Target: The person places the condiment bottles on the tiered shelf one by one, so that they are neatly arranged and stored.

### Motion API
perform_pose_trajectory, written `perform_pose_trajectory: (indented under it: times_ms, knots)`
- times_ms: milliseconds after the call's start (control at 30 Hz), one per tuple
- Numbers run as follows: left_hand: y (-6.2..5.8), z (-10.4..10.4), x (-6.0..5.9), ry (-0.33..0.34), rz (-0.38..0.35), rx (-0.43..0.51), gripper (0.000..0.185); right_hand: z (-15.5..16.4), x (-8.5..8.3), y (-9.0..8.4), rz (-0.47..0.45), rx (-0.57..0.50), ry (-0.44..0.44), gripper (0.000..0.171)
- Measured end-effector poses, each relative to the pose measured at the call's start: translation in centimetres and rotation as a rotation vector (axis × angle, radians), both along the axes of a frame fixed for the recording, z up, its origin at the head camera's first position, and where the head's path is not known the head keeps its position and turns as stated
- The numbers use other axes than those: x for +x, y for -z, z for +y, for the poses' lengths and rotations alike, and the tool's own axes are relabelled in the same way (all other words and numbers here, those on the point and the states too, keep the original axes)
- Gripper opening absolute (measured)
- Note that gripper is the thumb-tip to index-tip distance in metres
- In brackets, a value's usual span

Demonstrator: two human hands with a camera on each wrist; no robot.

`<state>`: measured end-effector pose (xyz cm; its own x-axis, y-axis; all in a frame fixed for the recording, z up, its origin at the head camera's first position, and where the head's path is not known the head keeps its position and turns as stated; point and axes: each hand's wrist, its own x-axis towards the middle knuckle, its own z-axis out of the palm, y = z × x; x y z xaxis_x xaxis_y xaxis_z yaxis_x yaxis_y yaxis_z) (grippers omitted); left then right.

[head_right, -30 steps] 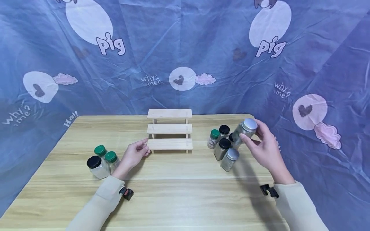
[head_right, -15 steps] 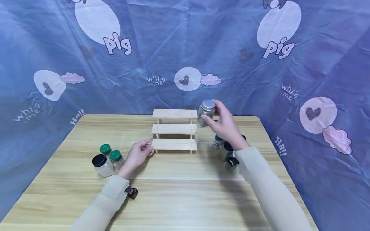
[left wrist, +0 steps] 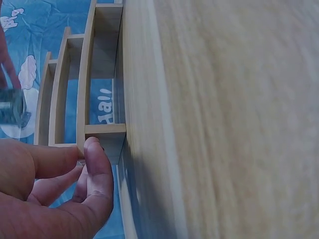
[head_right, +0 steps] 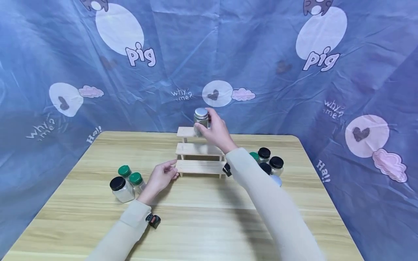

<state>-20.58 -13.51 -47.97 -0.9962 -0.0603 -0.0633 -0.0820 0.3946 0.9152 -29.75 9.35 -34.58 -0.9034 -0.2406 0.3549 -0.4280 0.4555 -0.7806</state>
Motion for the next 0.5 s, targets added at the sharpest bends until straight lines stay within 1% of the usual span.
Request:
perform_pose_trajectory:
  times_ms: [233,500]
  knots:
    - [0.2,0.1,0.1,-0.005,0.010,-0.001,0.044,-3.4,-1.4,0.5,-0.022,0.061,0.047,0.061]
    - [0.1,0.0,0.1,0.001,-0.001,0.028,0.045,-5.8,-2.2,1.5,-0.062,0.053,0.078,0.065]
